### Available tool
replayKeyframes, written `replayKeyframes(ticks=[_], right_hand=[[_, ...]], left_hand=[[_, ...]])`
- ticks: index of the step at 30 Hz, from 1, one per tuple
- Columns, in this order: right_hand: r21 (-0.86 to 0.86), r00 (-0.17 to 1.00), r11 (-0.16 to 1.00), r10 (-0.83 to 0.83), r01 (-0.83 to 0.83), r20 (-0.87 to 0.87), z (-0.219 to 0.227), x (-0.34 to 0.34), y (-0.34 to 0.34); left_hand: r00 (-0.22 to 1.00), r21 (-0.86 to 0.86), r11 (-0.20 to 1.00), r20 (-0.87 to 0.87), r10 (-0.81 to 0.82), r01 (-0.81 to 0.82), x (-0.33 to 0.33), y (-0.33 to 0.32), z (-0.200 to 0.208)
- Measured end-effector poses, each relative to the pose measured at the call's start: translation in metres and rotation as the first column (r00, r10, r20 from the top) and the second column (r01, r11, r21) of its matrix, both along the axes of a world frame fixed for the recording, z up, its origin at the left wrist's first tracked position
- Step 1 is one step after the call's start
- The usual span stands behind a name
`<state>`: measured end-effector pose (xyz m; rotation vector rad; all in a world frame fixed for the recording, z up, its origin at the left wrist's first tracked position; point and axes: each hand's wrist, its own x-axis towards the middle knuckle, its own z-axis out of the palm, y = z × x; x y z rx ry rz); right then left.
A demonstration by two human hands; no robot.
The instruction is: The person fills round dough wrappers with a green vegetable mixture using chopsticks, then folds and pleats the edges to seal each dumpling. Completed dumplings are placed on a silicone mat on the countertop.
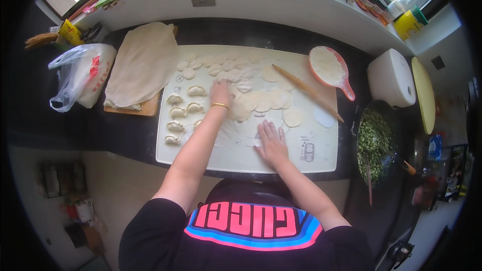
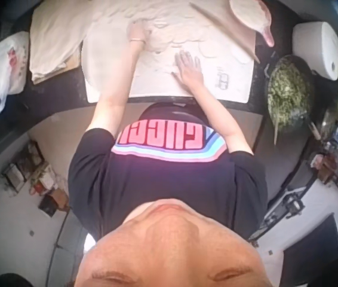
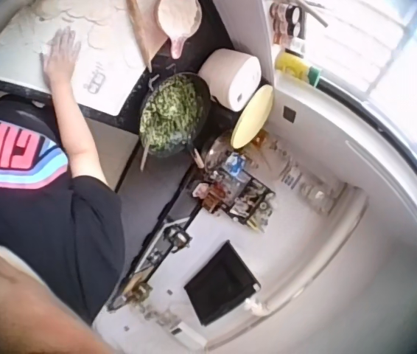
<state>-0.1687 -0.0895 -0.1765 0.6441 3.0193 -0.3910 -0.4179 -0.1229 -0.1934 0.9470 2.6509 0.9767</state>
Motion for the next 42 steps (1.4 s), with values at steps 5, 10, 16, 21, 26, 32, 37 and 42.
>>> replayKeyframes(ticks=[5, 10, 16, 21, 26, 32, 37, 42], right_hand=[[0.046, 0.992, 0.99, -0.13, 0.13, -0.009, 0.004, 0.016, 0.008], [-0.306, 0.866, 0.925, -0.333, 0.224, -0.373, -0.007, 0.015, 0.033], [-0.989, 0.654, 0.138, -0.743, -0.058, -0.142, 0.051, -0.022, 0.045], [-0.925, 0.569, 0.38, -0.759, -0.007, -0.316, 0.059, -0.002, 0.055], [-0.69, 0.615, 0.717, -0.588, 0.096, -0.526, 0.086, 0.016, 0.06], [-0.693, 0.625, 0.718, -0.567, 0.055, -0.537, 0.112, 0.037, 0.069], [-0.542, 0.754, 0.839, -0.381, 0.04, -0.535, 0.117, 0.059, 0.095], [-0.163, 0.839, 0.986, -0.115, 0.032, -0.531, 0.133, 0.128, 0.151]], left_hand=[[0.97, -0.062, 0.997, 0.24, -0.027, 0.043, -0.012, -0.007, 0.017], [0.958, 0.348, 0.931, 0.211, -0.194, 0.112, 0.024, -0.024, 0.047], [0.465, 0.613, 0.784, 0.723, -0.511, -0.093, 0.09, -0.017, 0.065], [0.177, 0.63, 0.75, 0.777, -0.605, -0.202, 0.116, -0.011, 0.071], [0.321, 0.621, 0.783, 0.735, -0.597, 0.033, 0.136, -0.002, 0.086], [0.487, 0.588, 0.783, 0.633, -0.602, 0.203, 0.161, 0.015, 0.093], [0.362, 0.587, 0.772, 0.683, -0.634, 0.245, 0.19, 0.027, 0.1], [0.093, 0.657, 0.742, 0.753, -0.651, -0.133, 0.215, 0.035, 0.103]])
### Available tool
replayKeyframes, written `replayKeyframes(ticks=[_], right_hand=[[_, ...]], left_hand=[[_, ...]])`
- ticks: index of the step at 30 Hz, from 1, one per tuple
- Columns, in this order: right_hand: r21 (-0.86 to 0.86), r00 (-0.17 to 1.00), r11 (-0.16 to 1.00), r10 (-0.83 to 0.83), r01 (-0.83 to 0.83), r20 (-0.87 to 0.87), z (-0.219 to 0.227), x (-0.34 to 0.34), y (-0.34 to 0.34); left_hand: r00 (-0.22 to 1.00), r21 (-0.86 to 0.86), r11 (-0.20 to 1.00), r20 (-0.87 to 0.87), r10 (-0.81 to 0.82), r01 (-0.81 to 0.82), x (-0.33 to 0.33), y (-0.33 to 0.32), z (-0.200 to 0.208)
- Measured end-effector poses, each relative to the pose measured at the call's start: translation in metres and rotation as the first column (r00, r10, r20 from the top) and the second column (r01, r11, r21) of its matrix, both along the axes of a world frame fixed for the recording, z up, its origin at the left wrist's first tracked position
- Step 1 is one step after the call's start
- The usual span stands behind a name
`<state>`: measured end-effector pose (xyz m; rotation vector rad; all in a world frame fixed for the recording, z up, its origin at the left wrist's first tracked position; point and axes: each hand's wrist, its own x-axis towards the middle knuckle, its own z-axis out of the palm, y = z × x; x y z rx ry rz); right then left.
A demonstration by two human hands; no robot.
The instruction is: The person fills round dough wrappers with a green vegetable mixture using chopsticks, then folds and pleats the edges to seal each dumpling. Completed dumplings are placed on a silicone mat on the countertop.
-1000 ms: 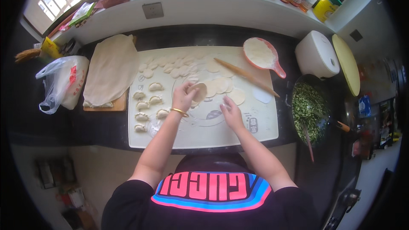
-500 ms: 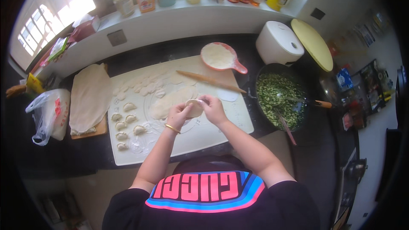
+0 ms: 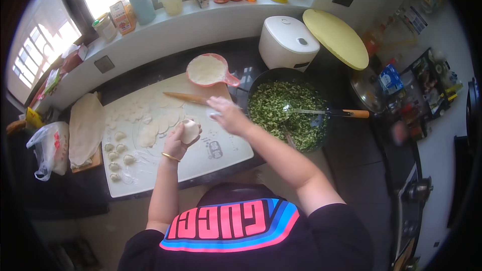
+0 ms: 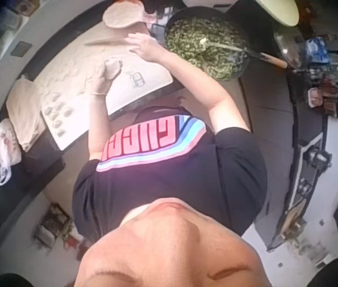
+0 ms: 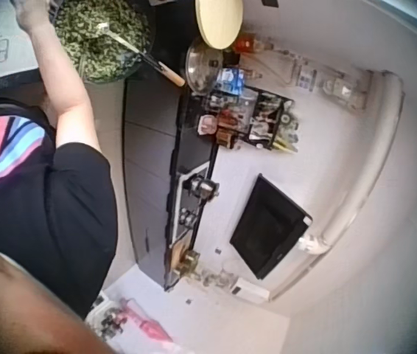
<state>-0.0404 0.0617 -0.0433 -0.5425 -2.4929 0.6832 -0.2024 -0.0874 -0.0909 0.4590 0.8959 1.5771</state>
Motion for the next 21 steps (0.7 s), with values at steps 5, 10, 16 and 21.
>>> replayKeyframes(ticks=[5, 10, 16, 21], right_hand=[[0.065, 0.982, 0.996, 0.055, -0.068, 0.182, 0.029, 0.135, 0.062], [0.143, 0.801, 0.916, 0.242, -0.374, 0.548, 0.013, 0.223, 0.077], [0.286, 0.808, 0.783, 0.418, -0.552, 0.415, 0.001, 0.24, 0.061], [0.017, 1.0, 1.0, -0.023, 0.022, 0.011, 0.022, 0.263, 0.074]], left_hand=[[0.926, 0.152, 0.988, 0.366, -0.091, 0.037, 0.046, 0.008, 0.002], [0.82, 0.196, 0.98, 0.554, -0.146, 0.042, 0.104, 0.044, 0.006], [0.788, 0.161, 0.987, 0.607, -0.108, 0.011, 0.147, 0.072, 0.011], [0.785, 0.137, 0.99, 0.615, -0.072, -0.017, 0.155, 0.065, 0.011]])
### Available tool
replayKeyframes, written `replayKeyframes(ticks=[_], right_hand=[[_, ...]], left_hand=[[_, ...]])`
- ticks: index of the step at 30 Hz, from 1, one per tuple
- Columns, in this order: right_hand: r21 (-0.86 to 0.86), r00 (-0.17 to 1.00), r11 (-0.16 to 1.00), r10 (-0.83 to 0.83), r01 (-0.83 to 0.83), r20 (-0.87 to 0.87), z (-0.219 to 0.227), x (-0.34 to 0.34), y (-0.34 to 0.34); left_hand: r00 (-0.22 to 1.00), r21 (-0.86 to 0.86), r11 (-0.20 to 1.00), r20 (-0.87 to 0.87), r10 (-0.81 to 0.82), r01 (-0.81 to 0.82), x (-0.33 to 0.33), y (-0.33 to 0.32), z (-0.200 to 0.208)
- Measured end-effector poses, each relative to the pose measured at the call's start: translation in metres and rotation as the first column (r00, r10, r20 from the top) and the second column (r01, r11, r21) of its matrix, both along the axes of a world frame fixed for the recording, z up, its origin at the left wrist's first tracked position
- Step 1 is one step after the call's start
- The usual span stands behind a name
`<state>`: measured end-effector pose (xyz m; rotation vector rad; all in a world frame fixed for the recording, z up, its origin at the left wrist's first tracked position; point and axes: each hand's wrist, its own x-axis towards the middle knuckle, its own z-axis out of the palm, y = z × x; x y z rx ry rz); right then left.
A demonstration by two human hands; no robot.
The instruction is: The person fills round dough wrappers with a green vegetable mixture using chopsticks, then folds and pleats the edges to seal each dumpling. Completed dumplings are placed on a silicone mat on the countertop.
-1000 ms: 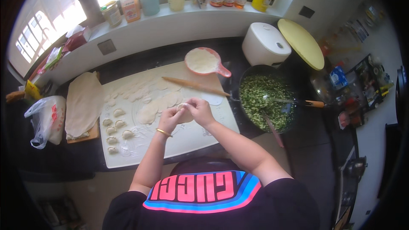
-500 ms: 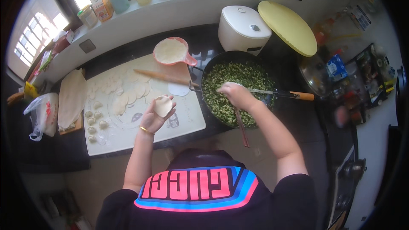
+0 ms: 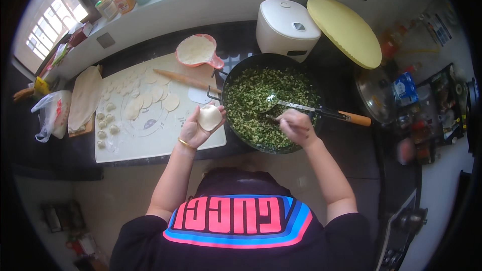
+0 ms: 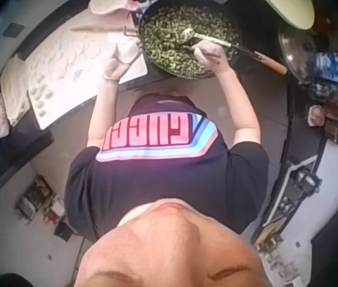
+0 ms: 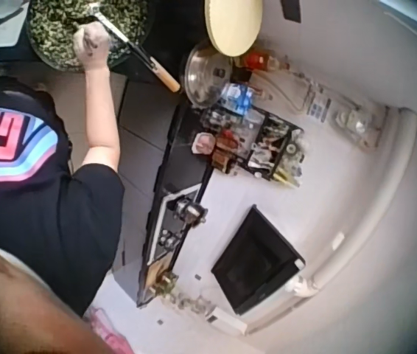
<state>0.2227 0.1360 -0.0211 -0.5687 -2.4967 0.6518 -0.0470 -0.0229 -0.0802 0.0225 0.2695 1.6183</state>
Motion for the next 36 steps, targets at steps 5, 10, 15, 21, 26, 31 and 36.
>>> replayKeyframes(ticks=[5, 10, 15, 21, 26, 31, 36], right_hand=[[-0.441, 0.923, 0.874, -0.321, 0.203, -0.211, 0.01, -0.007, -0.004], [-0.591, 0.9, 0.786, -0.373, 0.179, -0.224, -0.032, -0.046, 0.02], [-0.62, 0.964, 0.771, -0.252, 0.146, -0.086, -0.02, -0.044, -0.015], [-0.709, 0.791, 0.638, -0.582, 0.301, -0.188, -0.028, -0.017, -0.009], [-0.889, 0.744, 0.422, -0.65, 0.181, -0.157, -0.051, -0.04, -0.018], [-0.975, 0.657, 0.197, -0.75, 0.106, -0.08, -0.056, -0.042, -0.018], [-0.998, 0.612, 0.059, -0.788, -0.036, -0.069, -0.064, -0.034, -0.012]], left_hand=[[1.0, -0.038, 0.999, -0.005, -0.01, 0.01, -0.004, -0.001, -0.004], [0.995, -0.022, 0.997, -0.06, -0.08, 0.079, -0.01, 0.012, -0.003], [0.992, -0.088, 0.992, -0.074, -0.101, 0.094, -0.022, 0.014, -0.005], [0.985, -0.054, 0.985, -0.053, -0.164, 0.161, -0.031, 0.015, -0.002], [0.975, -0.048, 0.975, -0.04, -0.218, 0.216, -0.036, 0.018, 0.0], [0.975, -0.078, 0.973, 0.063, -0.211, 0.216, -0.037, 0.018, 0.006], [0.972, -0.059, 0.974, 0.106, -0.209, 0.217, -0.037, 0.03, 0.0]])
